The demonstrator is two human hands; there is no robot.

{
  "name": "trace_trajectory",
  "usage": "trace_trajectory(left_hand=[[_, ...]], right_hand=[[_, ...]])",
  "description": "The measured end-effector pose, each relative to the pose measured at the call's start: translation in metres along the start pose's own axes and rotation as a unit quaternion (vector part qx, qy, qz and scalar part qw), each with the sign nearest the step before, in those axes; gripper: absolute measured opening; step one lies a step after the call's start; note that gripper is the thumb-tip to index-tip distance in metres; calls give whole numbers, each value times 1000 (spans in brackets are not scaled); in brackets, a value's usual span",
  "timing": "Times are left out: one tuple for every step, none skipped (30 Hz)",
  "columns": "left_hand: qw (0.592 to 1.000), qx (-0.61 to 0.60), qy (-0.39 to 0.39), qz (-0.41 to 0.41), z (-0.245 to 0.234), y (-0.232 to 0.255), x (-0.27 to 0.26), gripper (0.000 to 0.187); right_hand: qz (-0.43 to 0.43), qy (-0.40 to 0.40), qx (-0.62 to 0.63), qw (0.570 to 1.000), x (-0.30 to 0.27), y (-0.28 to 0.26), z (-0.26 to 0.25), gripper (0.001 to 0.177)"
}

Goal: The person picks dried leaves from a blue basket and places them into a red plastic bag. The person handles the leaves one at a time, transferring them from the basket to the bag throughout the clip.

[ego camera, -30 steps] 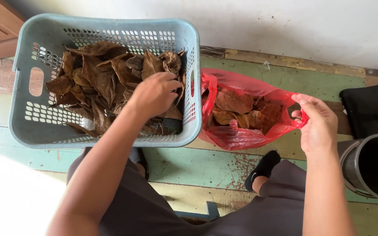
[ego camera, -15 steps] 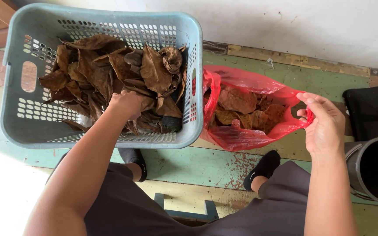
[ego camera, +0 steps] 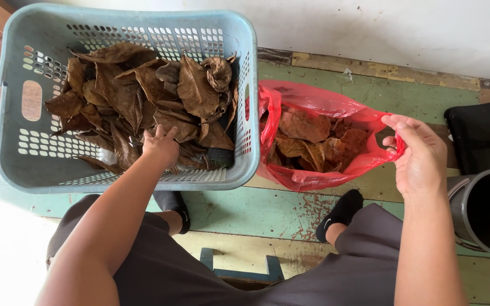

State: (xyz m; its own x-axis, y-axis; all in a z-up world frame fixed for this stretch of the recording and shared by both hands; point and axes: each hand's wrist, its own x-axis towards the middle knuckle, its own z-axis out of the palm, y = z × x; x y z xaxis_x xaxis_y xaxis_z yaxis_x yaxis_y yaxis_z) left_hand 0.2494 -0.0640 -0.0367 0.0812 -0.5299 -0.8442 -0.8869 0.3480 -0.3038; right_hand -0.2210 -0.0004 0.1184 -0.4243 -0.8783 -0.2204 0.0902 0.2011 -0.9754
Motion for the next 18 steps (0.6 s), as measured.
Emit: trace_trajectory(left_hand=[[1000, 1, 1, -1, 2, 0, 3, 52], [1000, 3, -3, -3, 4, 0, 7, 55], [1000, 3, -7, -5, 7, 1, 10, 57], [1000, 3, -6, -5, 8, 1, 11, 57], [1000, 12, -5, -9, 8, 2, 12, 62], [1000, 20, -4, -13, 9, 2, 13, 67], [1000, 21, -3, -13, 9, 3, 14, 67], [1000, 22, -5, -13, 9, 4, 16, 72], [1000, 24, -7, -13, 9, 4, 17, 77], [1000, 25, -5, -13, 8, 5, 16, 77], [1000, 29, -4, -12, 7, 5, 14, 76], [999, 33, -4, -10, 6, 6, 13, 76], [999, 34, -2, -11, 4, 5, 14, 76], [1000, 24, -1, -13, 2, 4, 15, 72], [1000, 14, -1, -15, 1, 4, 17, 69], [1000, 15, -1, -15, -3, 2, 12, 69], [1000, 22, 5, -15, -7, 0, 7, 61], [999, 29, 10, -16, -12, -3, 3, 54]], right_hand=[[-1, 0, 1, 1000, 0, 0, 0, 6], [-1, -3, 2, 1000, 0, 0, 0, 6], [0, -7, 3, 1000, 0, 0, 0, 6], [0, -7, 3, 1000, -1, 0, 0, 6], [0, -8, 3, 1000, -2, -1, 1, 5], [0, -9, 3, 1000, -3, -2, 1, 5], [-1, -8, 3, 1000, -4, -3, 1, 5], [3, -10, -2, 1000, -5, -5, 2, 6], [7, -11, -7, 1000, -6, -6, 3, 7], [5, -10, -6, 1000, -6, -5, 2, 7], [5, -12, -8, 1000, -5, -5, 2, 9], [5, -15, -11, 1000, -4, -4, 2, 10], [3, -14, -10, 1000, -5, -6, 2, 10], [12, -12, -16, 1000, -6, -8, 3, 11], [21, -11, -23, 999, -7, -9, 5, 11], [21, -11, -22, 999, -6, -7, 4, 11], [16, -13, -18, 1000, -4, -5, 3, 10], [10, -14, -14, 1000, -2, -3, 3, 9]])
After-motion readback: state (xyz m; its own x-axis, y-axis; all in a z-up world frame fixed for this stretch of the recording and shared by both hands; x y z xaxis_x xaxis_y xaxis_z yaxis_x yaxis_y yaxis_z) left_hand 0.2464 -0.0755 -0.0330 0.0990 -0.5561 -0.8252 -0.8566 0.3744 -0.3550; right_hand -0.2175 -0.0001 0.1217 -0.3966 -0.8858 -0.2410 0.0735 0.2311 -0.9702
